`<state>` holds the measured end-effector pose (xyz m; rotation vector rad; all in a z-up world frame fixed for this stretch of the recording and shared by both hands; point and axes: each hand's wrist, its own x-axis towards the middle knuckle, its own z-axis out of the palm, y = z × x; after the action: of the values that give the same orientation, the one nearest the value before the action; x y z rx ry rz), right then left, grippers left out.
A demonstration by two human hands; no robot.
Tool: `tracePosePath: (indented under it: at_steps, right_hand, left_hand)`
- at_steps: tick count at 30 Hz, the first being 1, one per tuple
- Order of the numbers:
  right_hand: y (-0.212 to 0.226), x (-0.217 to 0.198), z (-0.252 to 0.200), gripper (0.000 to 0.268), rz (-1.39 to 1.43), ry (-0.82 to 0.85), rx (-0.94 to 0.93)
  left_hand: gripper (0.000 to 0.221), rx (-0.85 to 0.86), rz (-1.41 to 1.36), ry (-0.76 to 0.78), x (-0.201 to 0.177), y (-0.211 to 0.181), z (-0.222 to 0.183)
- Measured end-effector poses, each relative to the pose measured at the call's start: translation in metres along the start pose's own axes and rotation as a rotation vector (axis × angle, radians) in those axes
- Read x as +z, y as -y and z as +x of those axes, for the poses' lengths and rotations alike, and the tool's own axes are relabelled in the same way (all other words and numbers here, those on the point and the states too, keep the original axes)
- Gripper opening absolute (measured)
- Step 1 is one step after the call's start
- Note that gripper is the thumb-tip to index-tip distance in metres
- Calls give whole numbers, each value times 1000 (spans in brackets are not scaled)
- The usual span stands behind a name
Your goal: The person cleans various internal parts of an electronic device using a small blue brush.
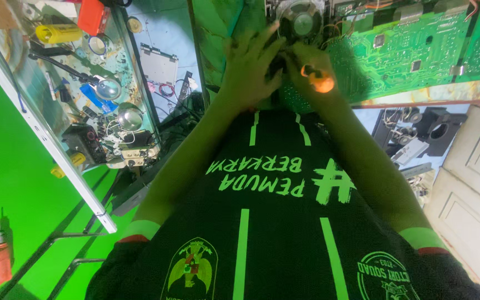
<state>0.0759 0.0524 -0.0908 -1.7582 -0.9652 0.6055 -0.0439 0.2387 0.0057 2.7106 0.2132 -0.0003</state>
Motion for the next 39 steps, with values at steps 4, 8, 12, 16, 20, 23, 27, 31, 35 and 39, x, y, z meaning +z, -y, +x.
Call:
tracePosePath:
  at_steps: [4, 8, 12, 16, 20, 23, 27, 31, 35, 39]
  right_hand:
    - [6, -1, -7, 19, 152, -7, 141]
    - [3, 13, -18, 24, 550, 92, 604]
    - [-6, 17, -20, 24, 384, 99, 435]
    - [-5, 16, -19, 26, 360, 77, 416]
    - [-3, 12, -18, 28, 272, 48, 307]
    - [-9, 15, -19, 31, 322, 35, 262]
    - [-20, 20, -21, 27, 811, -54, 377]
    - [-6, 11, -17, 30, 563, 25, 358]
    - [54, -34, 3, 34, 62, 100, 282]
    - [137, -87, 3, 37, -77, -92, 38]
  left_hand:
    - [69, 121, -194, -97, -20, -20, -3]
    - [60, 326, -477, -198, -35, -41, -11]
    - [39, 352, -474, -161, -43, -56, -21]
    - [45, 344, -538, -105, -44, -56, -19]
    - [50, 319, -615, -194, -46, -60, -18]
    - [49, 206, -668, -146, -53, -68, -17]
    - [52, 328, -467, -116, -60, -76, -2]
    - [40, 210, -562, -28, -52, -84, 8]
    - [29, 112, -658, -100, -44, -75, 15]
    - [28, 177, -610, -248, -50, -59, 18]
